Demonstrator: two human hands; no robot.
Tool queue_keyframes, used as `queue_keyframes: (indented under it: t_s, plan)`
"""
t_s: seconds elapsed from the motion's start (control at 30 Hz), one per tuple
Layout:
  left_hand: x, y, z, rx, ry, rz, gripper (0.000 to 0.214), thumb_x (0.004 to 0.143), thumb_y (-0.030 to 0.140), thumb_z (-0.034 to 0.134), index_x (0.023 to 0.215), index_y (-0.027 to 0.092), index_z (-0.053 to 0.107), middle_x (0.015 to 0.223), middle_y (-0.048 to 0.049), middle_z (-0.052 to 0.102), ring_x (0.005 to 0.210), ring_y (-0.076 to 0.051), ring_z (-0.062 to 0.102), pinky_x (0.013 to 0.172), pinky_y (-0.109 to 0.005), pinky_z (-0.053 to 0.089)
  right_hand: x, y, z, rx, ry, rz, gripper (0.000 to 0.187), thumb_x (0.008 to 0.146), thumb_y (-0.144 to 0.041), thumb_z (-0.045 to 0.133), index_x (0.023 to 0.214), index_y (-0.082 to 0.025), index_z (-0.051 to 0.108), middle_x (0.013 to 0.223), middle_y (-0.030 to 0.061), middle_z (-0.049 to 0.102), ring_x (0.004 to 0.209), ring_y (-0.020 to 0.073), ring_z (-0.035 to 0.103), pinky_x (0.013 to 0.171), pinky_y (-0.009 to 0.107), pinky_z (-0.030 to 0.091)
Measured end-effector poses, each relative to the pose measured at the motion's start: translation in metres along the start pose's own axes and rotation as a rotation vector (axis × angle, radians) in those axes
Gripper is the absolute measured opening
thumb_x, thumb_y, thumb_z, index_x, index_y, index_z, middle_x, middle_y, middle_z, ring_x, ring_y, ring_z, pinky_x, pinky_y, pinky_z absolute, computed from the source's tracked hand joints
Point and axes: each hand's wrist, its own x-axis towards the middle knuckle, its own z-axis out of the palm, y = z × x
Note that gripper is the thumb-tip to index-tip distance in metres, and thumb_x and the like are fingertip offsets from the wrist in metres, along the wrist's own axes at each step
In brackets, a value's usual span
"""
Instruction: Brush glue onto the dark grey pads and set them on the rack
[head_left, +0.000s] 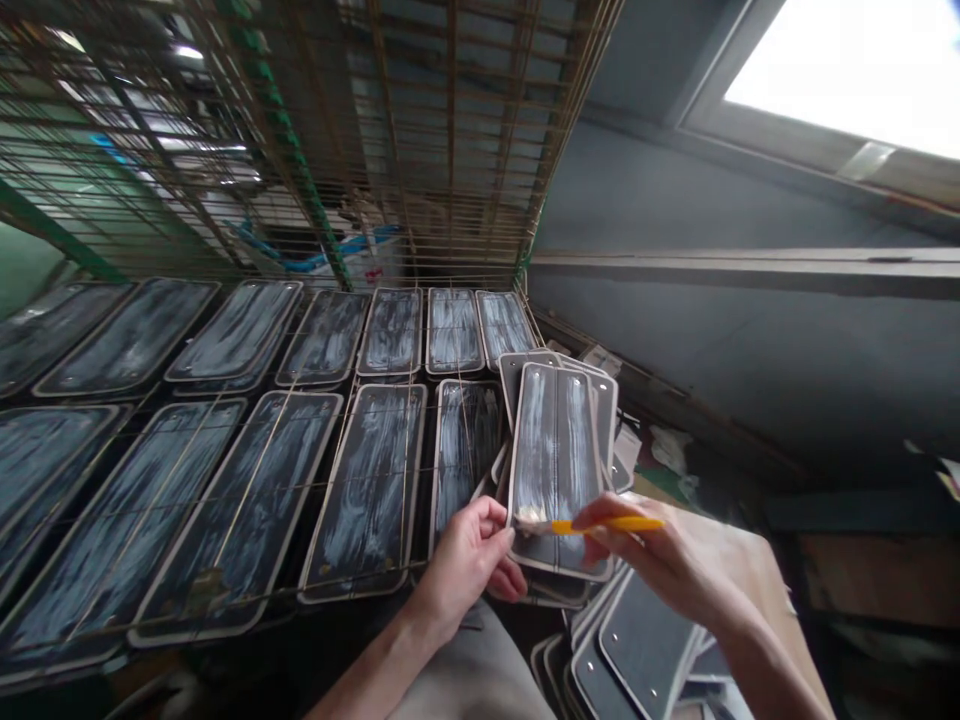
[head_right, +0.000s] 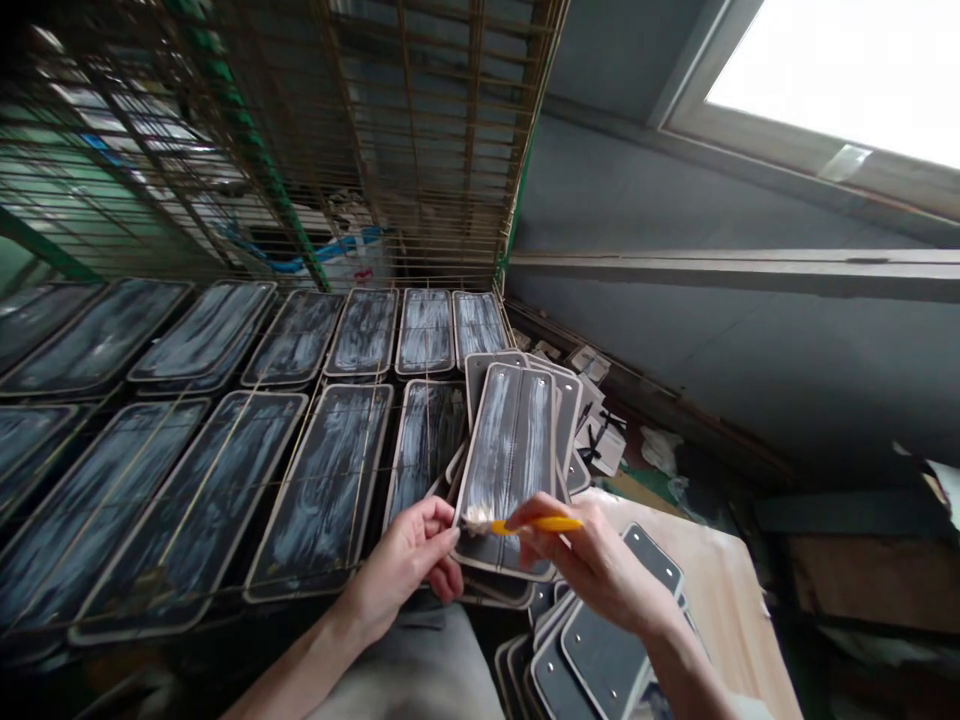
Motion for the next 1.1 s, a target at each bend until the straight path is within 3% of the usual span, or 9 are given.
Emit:
queue_keyframes:
  t_s: [0.1,0.2,0.4,0.5,0.6,0.73,0.83,1.03,1.1]
  plan:
    - [-0.001,-0.001,0.000,0.027,0.025,0.011,0.027,0.082,0.040,0.057,0.088,0.017,0.043,0.058,0.0029,0.058,0.044,-0.012,0.060,0.041,-0.019,0.046,-0.012,0.003,0.004,0.110,-0.017,0.047,0.024,0.102,-0.036,0.041,0.103,-0.019,0.059,0.077,0.0022,0.066,0.072,0.0150,0.064,0.067,0.024,0.050]
    - [0.001,-0.004,-0.001,0.043,0.022,0.025,0.028,0.082,0.039,0.058,0.089,0.017,0.044,0.058,0.0036,0.056,0.042,-0.012,0.058,0.039,-0.019,0.046,-0.005,0.013,-0.005,0.183,0.044,0.037,0.026,0.102,-0.038,0.042,0.104,-0.017,0.058,0.075,0.0031,0.066,0.067,0.0156,0.064,0.064,0.024,0.052]
    - [0.005,-0.006,-0.004,0.071,0.013,0.056,0.027,0.082,0.039,0.059,0.090,0.017,0.045,0.064,0.0043,0.055,0.040,-0.011,0.056,0.035,-0.018,0.043,0.051,0.054,-0.046,0.088,0.405,-0.063,0.035,0.098,-0.046,0.048,0.097,-0.013,0.060,0.071,0.0050,0.066,0.058,0.0175,0.065,0.054,0.026,0.055]
    - [0.006,-0.007,-0.003,0.066,0.021,0.058,0.026,0.082,0.038,0.059,0.089,0.017,0.045,0.064,0.0043,0.055,0.040,-0.010,0.056,0.035,-0.018,0.043,0.081,0.068,-0.062,-0.043,0.567,-0.134,0.038,0.097,-0.049,0.047,0.091,-0.014,0.062,0.076,0.0053,0.066,0.060,0.0175,0.065,0.058,0.027,0.056]
    - [0.005,-0.008,-0.002,0.059,0.038,0.055,0.024,0.083,0.037,0.058,0.089,0.017,0.045,0.063,0.0046,0.055,0.040,-0.010,0.055,0.035,-0.018,0.042,0.104,0.074,-0.069,-0.193,0.649,-0.178,0.036,0.098,-0.048,0.044,0.098,-0.017,0.061,0.077,0.0036,0.066,0.064,0.0180,0.066,0.063,0.029,0.055]
    - [0.004,-0.008,0.001,0.059,0.057,0.055,0.022,0.084,0.036,0.057,0.089,0.017,0.046,0.061,0.0052,0.054,0.040,-0.010,0.055,0.035,-0.017,0.042,0.117,0.073,-0.065,-0.464,0.579,-0.218,0.029,0.100,-0.041,0.041,0.108,-0.020,0.059,0.079,0.0029,0.067,0.073,0.0199,0.066,0.068,0.030,0.051]
    - [0.002,-0.008,0.003,0.052,0.080,0.053,0.021,0.085,0.034,0.056,0.089,0.017,0.046,0.061,0.0052,0.054,0.041,-0.010,0.056,0.036,-0.017,0.042,0.104,0.066,-0.054,-0.592,0.440,-0.215,0.027,0.100,-0.039,0.041,0.107,-0.020,0.059,0.079,0.0033,0.068,0.070,0.0201,0.066,0.064,0.029,0.047]
    - [0.000,-0.006,0.005,0.003,0.084,0.044,0.025,0.082,0.037,0.058,0.088,0.017,0.045,0.066,0.0040,0.056,0.041,-0.010,0.057,0.036,-0.017,0.041,0.037,0.031,-0.044,-0.257,0.112,-0.120,0.024,0.102,-0.035,0.040,0.107,-0.020,0.057,0.075,0.0007,0.065,0.066,0.0147,0.065,0.063,0.023,0.049]
    - [0.000,-0.005,0.005,0.003,0.083,0.041,0.026,0.082,0.037,0.059,0.089,0.017,0.045,0.064,0.0043,0.055,0.041,-0.010,0.057,0.036,-0.018,0.042,0.031,0.024,-0.052,-0.140,0.102,-0.089,0.027,0.102,-0.037,0.038,0.104,-0.018,0.058,0.074,0.0011,0.064,0.064,0.0146,0.065,0.061,0.023,0.051]
